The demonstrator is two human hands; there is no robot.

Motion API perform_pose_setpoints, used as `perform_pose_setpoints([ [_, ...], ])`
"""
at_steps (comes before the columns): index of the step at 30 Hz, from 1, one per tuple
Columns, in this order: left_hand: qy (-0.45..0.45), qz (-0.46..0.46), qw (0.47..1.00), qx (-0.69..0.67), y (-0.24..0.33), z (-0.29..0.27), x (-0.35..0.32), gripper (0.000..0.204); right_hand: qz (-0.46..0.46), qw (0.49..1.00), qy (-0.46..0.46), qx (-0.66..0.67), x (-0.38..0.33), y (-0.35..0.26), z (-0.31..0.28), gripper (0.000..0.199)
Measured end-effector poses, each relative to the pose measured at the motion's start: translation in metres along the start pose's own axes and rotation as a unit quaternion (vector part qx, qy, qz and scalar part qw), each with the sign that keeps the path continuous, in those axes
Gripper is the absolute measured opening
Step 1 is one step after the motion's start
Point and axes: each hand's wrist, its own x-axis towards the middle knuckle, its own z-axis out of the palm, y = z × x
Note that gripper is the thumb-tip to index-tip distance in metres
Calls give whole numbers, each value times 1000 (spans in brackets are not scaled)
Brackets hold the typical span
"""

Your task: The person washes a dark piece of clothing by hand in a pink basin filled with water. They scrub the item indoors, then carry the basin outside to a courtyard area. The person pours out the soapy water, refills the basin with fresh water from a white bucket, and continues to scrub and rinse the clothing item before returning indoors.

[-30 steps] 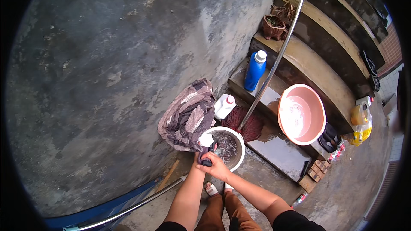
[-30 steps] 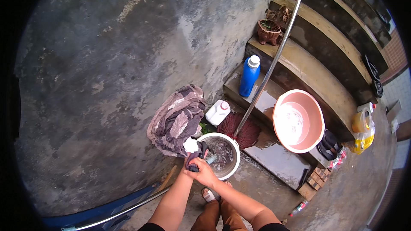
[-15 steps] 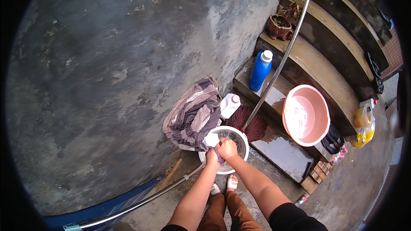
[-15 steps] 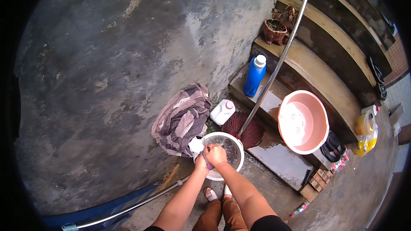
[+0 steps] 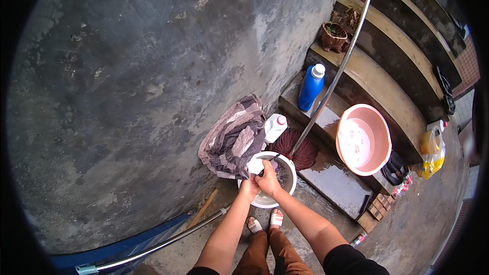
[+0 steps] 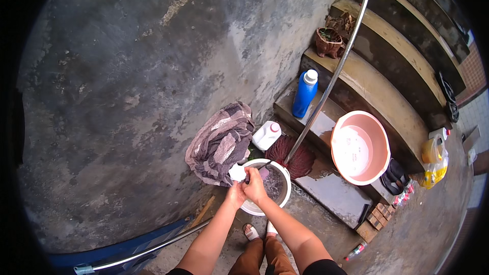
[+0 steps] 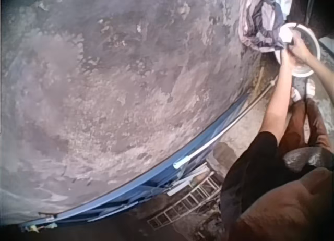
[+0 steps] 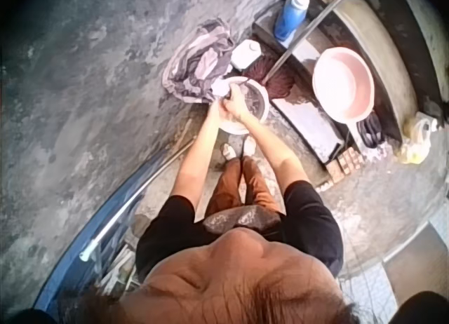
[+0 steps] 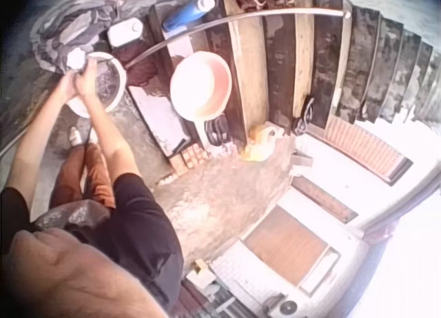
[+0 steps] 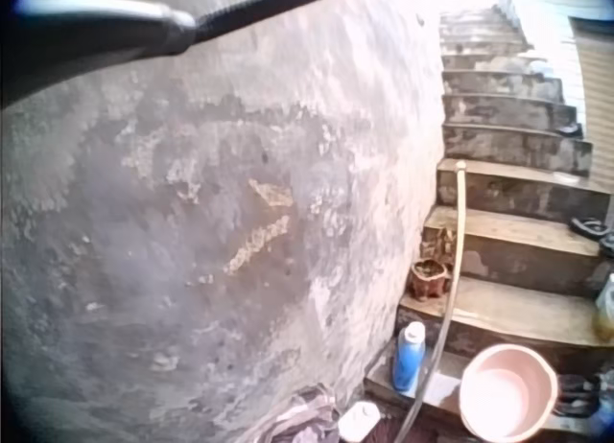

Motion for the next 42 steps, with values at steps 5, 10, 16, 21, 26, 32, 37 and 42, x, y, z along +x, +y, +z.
perform_pose_setpoints([
  [5,-91,-4,988,-124,0,-10,10,36,4,985,-160,58,-37,-31,-18,44],
  [10,-12,7,997,-74,-12,-12,13,20,153,928,22,339,-46,19,-20,37],
  [16,-92,64,993,-42,-3,16,-16,14,357,894,10,270,-32,49,-8,19],
  [21,9,102,995,16,-5,20,-16,19,447,783,170,398,-24,70,-10,38],
  [26,-41,53,992,-106,1,22,-24,20,441,860,81,245,-21,83,-10,41],
  [32,-83,50,984,-151,-1,15,-23,19,490,786,-20,377,-16,61,-6,54],
  [37,105,112,988,-13,-11,12,-16,8,356,903,-14,240,-21,57,10,38],
  [42,238,25,968,80,-8,-7,-17,20,254,951,-12,174,-13,49,14,28],
])
